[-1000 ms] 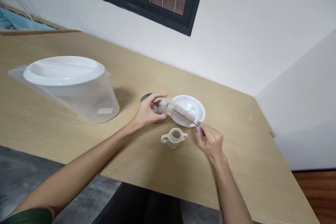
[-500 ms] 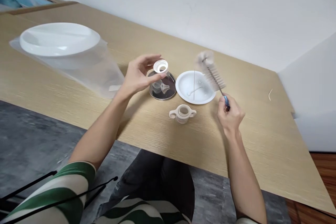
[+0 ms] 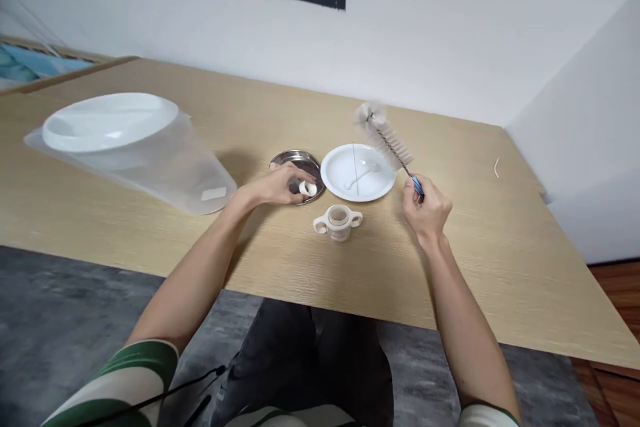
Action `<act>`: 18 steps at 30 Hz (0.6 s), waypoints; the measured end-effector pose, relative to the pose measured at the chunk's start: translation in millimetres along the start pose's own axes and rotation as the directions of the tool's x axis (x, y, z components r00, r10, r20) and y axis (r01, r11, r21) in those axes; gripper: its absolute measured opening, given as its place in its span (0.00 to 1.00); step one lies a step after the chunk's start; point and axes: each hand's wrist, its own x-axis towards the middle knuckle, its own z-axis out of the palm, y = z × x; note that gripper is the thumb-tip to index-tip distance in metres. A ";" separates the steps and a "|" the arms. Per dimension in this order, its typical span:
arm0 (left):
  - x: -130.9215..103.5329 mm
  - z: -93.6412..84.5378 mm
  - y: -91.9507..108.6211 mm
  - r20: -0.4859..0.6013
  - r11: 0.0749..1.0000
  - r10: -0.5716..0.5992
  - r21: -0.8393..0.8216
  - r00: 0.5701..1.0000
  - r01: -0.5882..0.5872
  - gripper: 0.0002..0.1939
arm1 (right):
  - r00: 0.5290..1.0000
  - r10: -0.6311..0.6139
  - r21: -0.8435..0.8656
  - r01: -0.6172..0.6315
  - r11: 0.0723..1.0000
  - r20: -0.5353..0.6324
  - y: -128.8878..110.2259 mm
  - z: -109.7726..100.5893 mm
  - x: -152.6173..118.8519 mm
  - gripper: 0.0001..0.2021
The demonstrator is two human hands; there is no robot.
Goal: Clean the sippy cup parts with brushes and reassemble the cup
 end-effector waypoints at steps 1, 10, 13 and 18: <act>-0.3 -0.9 -0.7 0.000 1.000 0.026 -0.014 1.000 -0.026 0.22 | 1.000 0.012 -0.007 -0.012 1.000 0.000 2.6 0.6 0.4 0.13; 1.5 -2.2 14.1 -0.506 0.992 -0.037 -0.122 0.862 -0.029 0.16 | 0.949 0.314 -0.100 -0.309 0.946 0.039 29.6 16.4 -1.3 0.18; 17.8 -5.4 33.0 -0.500 0.977 -0.033 -0.198 0.865 -0.077 0.16 | 0.907 0.409 -0.156 -0.392 0.907 0.103 37.8 19.0 -1.6 0.18; 82.7 -3.5 73.0 -0.080 0.993 0.087 -0.075 0.993 -0.093 0.22 | 0.819 0.545 -0.276 -0.491 0.827 0.177 49.8 17.6 -0.2 0.19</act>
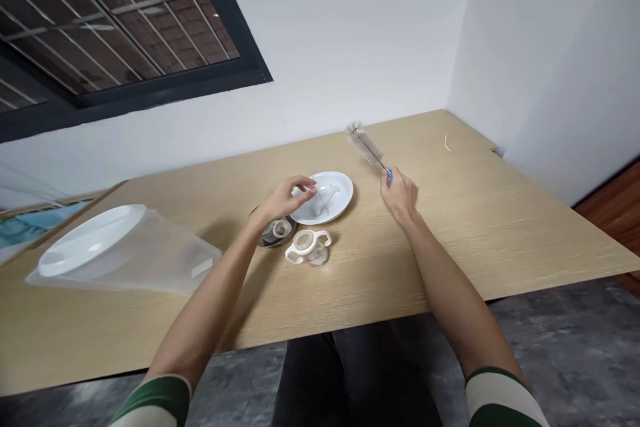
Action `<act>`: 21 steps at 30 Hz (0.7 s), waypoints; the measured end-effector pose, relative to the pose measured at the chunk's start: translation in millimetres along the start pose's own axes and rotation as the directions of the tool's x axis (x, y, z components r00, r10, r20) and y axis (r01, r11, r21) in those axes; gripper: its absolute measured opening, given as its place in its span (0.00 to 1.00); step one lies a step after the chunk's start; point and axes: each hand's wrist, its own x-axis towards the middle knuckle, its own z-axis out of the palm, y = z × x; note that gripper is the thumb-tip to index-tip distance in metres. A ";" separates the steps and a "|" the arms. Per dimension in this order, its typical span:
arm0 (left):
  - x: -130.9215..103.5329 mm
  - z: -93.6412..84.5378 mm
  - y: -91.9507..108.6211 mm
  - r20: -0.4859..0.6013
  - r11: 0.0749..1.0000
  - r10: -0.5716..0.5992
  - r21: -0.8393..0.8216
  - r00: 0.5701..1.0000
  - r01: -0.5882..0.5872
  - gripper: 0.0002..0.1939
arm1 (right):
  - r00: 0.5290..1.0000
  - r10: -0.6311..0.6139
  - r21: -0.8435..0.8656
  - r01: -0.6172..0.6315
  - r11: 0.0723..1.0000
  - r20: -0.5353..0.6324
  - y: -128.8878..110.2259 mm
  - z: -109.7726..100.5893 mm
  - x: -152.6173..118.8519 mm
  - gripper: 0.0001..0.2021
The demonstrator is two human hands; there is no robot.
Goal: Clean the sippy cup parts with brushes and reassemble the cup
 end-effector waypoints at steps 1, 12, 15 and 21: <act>16.1 5.4 3.0 0.099 0.998 -0.037 0.060 0.994 0.032 0.25 | 0.999 0.019 -0.026 -0.018 0.999 0.044 1.4 0.6 0.5 0.19; 86.6 60.5 -1.4 0.157 0.901 -0.166 0.425 0.974 0.085 0.18 | 0.919 -0.021 -0.148 0.086 0.985 0.393 -3.4 2.0 -11.8 0.17; 82.8 54.8 -1.7 0.086 0.948 -0.175 0.284 0.981 0.144 0.18 | 0.936 -0.043 -0.151 0.101 0.983 0.349 -0.9 3.5 -10.6 0.18; 57.9 33.7 4.9 -0.155 0.964 -0.201 -0.204 0.967 0.168 0.23 | 0.932 -0.077 -0.172 0.146 0.974 0.354 1.3 6.8 -7.1 0.17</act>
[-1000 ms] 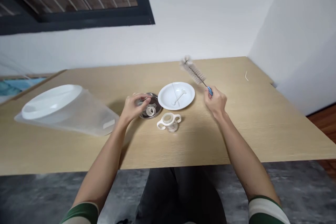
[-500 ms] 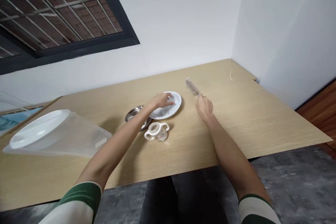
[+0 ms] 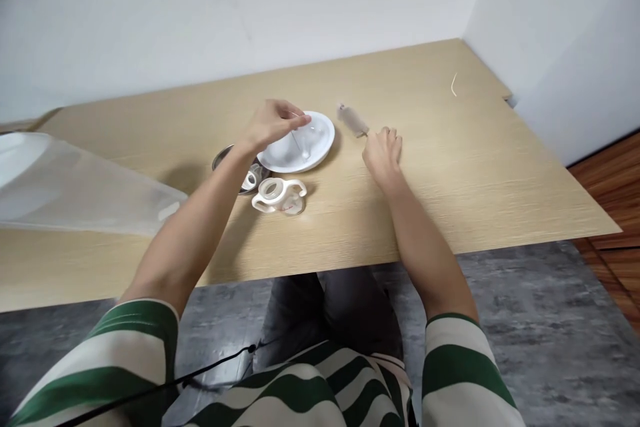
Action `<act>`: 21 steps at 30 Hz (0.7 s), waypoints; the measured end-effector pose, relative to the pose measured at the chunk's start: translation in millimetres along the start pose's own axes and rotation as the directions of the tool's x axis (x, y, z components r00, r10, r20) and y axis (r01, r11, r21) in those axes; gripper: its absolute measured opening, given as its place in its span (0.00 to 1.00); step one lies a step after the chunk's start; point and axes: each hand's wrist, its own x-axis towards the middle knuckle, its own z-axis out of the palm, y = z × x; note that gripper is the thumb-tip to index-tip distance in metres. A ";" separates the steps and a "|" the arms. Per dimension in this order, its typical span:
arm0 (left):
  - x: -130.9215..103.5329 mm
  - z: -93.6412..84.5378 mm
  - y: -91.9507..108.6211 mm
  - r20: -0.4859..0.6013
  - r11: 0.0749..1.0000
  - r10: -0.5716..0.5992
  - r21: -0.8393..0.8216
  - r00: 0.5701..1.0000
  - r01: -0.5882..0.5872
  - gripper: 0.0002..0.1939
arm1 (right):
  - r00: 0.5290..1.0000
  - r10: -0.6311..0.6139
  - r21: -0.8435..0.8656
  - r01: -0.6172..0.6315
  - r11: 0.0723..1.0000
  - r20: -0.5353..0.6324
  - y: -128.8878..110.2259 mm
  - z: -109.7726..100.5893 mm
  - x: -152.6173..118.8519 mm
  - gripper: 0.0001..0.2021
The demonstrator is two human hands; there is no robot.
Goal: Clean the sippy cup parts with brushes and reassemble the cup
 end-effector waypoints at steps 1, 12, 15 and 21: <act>-4.2 -0.7 0.7 -0.024 0.995 0.002 -0.095 1.000 -0.004 0.23 | 1.000 0.002 0.001 -0.002 1.000 -0.007 -0.2 -0.1 0.4 0.17; -42.2 -53.9 21.7 -0.391 0.694 0.040 -0.651 0.920 -0.307 0.30 | 0.942 -0.110 0.097 0.147 0.984 -0.317 -3.5 -16.2 3.0 0.21; -71.5 -80.1 15.4 -0.468 0.631 0.008 -0.683 0.884 -0.367 0.27 | 0.891 -0.314 0.107 0.366 0.925 -0.328 -21.0 -27.0 6.7 0.21; -106.8 -84.3 -16.8 -0.500 0.607 -0.079 -0.710 0.862 -0.357 0.26 | 0.776 -0.628 0.148 0.616 0.773 0.052 -96.7 -33.9 32.2 0.15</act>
